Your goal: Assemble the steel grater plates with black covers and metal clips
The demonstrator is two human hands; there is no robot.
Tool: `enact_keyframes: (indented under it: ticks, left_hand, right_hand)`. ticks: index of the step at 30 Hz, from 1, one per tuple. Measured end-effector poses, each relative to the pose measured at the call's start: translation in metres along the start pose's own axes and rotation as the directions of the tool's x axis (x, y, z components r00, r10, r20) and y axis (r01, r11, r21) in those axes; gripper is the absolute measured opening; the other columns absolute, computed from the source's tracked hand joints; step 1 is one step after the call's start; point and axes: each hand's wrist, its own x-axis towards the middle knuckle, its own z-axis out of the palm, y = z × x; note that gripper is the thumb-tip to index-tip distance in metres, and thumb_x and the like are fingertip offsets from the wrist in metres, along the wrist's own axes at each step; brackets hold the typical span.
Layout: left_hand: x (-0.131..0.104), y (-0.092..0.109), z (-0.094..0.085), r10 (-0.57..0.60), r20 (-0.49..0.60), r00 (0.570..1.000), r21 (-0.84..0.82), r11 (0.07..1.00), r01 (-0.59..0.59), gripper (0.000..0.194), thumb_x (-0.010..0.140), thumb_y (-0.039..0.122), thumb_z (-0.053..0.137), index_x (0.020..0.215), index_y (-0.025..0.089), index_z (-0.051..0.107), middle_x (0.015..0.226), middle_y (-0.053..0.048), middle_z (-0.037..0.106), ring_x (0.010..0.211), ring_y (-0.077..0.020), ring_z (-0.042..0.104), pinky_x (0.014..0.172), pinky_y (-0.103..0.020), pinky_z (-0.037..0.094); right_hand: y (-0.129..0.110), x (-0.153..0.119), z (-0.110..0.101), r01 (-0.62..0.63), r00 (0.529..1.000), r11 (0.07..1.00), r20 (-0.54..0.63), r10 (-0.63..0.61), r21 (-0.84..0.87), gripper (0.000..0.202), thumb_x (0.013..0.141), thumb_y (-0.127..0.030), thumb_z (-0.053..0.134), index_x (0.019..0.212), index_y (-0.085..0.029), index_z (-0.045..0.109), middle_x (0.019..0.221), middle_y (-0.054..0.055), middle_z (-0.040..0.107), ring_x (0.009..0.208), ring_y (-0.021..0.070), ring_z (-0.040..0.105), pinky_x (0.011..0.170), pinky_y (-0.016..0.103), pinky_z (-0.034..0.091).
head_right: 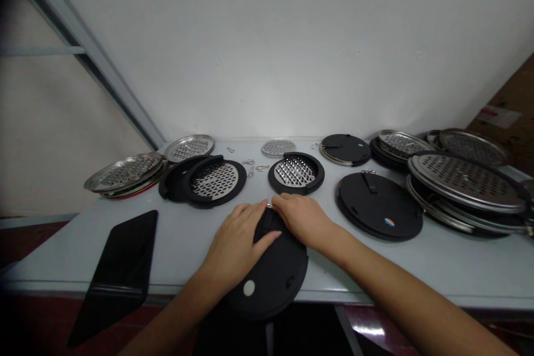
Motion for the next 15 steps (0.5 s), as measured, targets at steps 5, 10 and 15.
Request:
enact_keyframes:
  ticks: [5, 10, 15]
  left_hand:
    - [0.0003, -0.0028, 0.0022, 0.010, -0.015, 1.000, -0.032, 0.999, -0.011, 0.050, 0.075, 0.037, 0.052, 0.118, 0.013, 0.046, 0.112, -0.010, 0.057, 0.103, -0.0238, 0.047, 0.087, -0.038, 0.038]
    - [0.0007, -0.0041, 0.0033, 0.013, -0.012, 1.000, -0.025, 1.000, -0.014, 0.046, 0.077, 0.035, 0.050, 0.118, 0.013, 0.048, 0.114, -0.011, 0.057, 0.106, -0.0243, 0.048, 0.089, -0.039, 0.037]
    - [-0.0002, -0.0009, 0.0006, -0.001, -0.015, 1.000, -0.020, 1.000, 0.001, 0.042, 0.077, 0.030, 0.048, 0.116, 0.015, 0.049, 0.113, -0.011, 0.058, 0.105, -0.0239, 0.049, 0.088, -0.040, 0.038]
  right_hand:
    - [-0.0005, 0.0001, 0.0006, -0.007, 1.000, 0.999, 0.006, 0.007, 0.041, 0.020, 0.088, -0.023, 0.034, 0.086, -0.017, 0.053, 0.082, 0.004, 0.059, 0.073, 0.0131, 0.054, 0.059, 0.022, 0.030]
    - [0.0005, 0.0000, 0.0011, 0.012, 1.000, 0.999, 0.024, -0.013, 0.041, 0.019, 0.088, -0.020, 0.034, 0.085, -0.017, 0.052, 0.081, 0.004, 0.059, 0.070, 0.0132, 0.054, 0.059, 0.022, 0.031]
    - [0.0013, 0.0010, 0.0017, 0.036, 0.999, 0.999, 0.018, -0.036, 0.014, 0.018, 0.087, -0.019, 0.034, 0.085, -0.017, 0.051, 0.082, 0.005, 0.057, 0.074, 0.0147, 0.052, 0.061, 0.023, 0.032]
